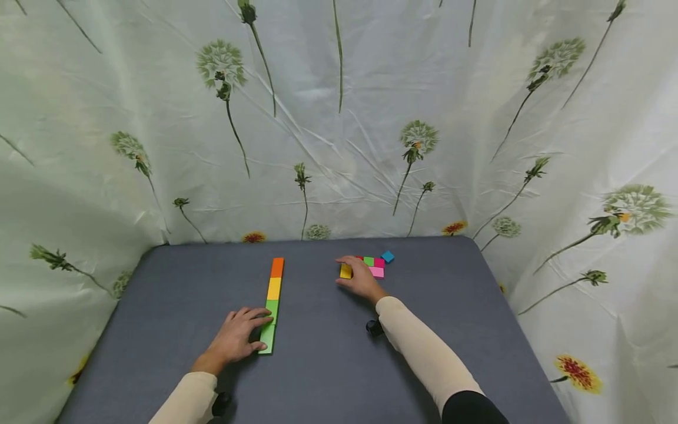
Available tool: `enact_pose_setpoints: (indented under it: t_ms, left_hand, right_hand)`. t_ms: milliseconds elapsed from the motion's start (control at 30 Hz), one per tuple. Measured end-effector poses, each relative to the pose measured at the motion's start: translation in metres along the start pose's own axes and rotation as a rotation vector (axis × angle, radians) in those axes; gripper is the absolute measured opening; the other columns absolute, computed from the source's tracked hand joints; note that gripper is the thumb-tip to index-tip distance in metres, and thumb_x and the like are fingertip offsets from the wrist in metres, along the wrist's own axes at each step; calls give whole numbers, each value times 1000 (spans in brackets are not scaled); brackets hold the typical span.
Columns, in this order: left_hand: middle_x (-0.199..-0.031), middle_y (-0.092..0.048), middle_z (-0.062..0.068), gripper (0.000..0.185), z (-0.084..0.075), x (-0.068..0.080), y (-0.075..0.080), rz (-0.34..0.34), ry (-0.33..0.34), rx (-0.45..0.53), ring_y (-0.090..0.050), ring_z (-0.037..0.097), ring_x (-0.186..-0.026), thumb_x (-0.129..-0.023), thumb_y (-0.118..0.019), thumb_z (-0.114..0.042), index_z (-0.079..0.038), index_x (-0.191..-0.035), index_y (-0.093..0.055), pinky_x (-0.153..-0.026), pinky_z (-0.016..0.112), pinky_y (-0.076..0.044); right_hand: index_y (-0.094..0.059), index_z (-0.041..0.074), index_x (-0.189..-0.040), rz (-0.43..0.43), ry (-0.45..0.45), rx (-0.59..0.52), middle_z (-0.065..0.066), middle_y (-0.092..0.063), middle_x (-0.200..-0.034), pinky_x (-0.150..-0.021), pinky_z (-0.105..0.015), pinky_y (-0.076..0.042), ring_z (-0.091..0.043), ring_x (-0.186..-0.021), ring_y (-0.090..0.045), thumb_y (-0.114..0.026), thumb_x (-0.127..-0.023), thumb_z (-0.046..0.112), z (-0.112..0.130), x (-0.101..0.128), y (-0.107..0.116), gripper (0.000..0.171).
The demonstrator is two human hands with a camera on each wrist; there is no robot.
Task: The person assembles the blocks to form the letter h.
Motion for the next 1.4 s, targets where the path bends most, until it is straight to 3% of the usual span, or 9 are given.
enact_pose_setpoints:
  t_ms: [300,400,700,967,1400]
  left_hand:
    - [-129,-58,3,60,1,0,-1,15,19,-5,-52,25,-110,-70,-85,-34,-16,-124,-66,-85,46,-38]
    - [-129,-58,3,60,0,0,0,14,18,-2,-52,25,-110,-69,-85,-33,-15,-123,-67,-85,46,-38]
    - [-129,-58,3,58,-2,0,1,14,-1,2,-52,25,-110,-70,-85,-34,-15,-122,-68,-86,47,-38]
    - [-129,-58,2,59,0,1,0,21,14,4,-52,25,-110,-69,-85,-34,-16,-122,-68,-86,47,-38]
    - [-129,-58,2,58,1,2,1,18,8,9,-52,25,-109,-70,-85,-33,-15,-122,-68,-85,46,-38]
  right_hand:
    - [-48,5,-139,-26,-109,54,-15,-50,-138,-109,-47,-30,-33,-128,-43,-78,-82,18,-18,3,6,66]
    - [-50,5,-138,-23,-109,90,-15,-49,-138,-110,-48,-28,-33,-128,-42,-79,-81,20,-21,1,7,67]
    - [-57,2,-131,-5,-97,137,-14,-53,-131,-101,-45,-38,-33,-118,-46,-81,-79,21,-26,-6,9,60]
    - [-55,4,-135,95,-131,216,-13,-51,-135,-103,-44,-35,-32,-121,-43,-75,-84,24,-26,-15,8,58]
    - [-56,6,-134,149,-161,267,-12,-52,-133,-102,-47,-32,-32,-120,-43,-79,-78,19,-22,-23,7,62]
Point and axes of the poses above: each hand's wrist, its own x-axis away from the middle knuckle, its own y-axis out of the back of the hand, z = x × y, the point moved 4 cm from there along -x, towards the middle knuckle
